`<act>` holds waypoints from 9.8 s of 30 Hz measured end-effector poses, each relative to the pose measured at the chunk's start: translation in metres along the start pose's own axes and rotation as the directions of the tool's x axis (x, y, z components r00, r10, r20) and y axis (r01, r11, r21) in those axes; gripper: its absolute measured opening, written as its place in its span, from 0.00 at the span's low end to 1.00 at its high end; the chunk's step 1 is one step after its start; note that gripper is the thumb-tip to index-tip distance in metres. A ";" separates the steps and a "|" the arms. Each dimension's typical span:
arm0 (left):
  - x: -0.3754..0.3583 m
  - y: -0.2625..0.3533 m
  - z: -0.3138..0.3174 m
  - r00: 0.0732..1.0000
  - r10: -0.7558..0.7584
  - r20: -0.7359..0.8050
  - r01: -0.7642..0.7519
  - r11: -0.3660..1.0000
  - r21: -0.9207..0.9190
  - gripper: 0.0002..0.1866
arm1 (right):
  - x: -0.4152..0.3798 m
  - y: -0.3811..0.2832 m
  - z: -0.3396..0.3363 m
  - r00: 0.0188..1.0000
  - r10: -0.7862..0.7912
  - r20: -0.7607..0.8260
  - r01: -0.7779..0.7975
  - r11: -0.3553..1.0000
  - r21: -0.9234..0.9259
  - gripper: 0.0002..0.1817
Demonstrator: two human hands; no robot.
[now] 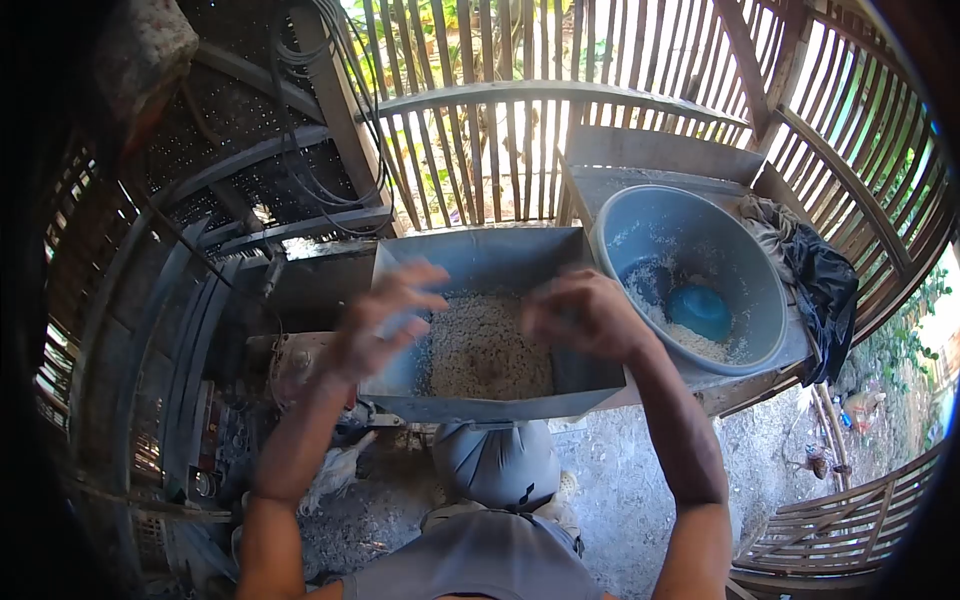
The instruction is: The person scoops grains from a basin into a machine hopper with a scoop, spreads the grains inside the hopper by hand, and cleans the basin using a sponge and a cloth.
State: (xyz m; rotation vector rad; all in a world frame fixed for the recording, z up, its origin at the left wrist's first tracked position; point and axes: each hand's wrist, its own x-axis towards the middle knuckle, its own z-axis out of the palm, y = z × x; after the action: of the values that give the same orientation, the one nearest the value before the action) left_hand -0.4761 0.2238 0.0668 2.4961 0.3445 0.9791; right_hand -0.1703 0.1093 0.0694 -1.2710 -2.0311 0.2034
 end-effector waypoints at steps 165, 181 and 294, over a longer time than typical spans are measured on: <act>0.038 0.036 0.015 0.239 -0.374 0.896 0.328 0.900 0.288 0.29 | 0.009 -0.014 0.052 0.337 0.282 0.898 -0.306 0.935 -0.179 0.24; 0.033 0.026 0.037 0.415 -0.309 0.856 0.183 0.950 0.255 0.20 | 0.009 0.007 0.057 0.627 0.268 0.731 -0.224 0.961 -0.160 0.16; 0.179 0.182 0.399 -0.058 -0.918 -0.392 0.221 0.371 -0.902 0.35 | -0.137 0.307 -0.227 0.876 0.117 0.468 0.066 0.932 -0.357 0.24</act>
State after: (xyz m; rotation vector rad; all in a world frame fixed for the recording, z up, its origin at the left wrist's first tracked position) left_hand -0.0586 0.0113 -0.0030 0.5485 1.2205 1.5828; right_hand 0.2322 0.0963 0.0204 -1.5981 -2.5711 0.1737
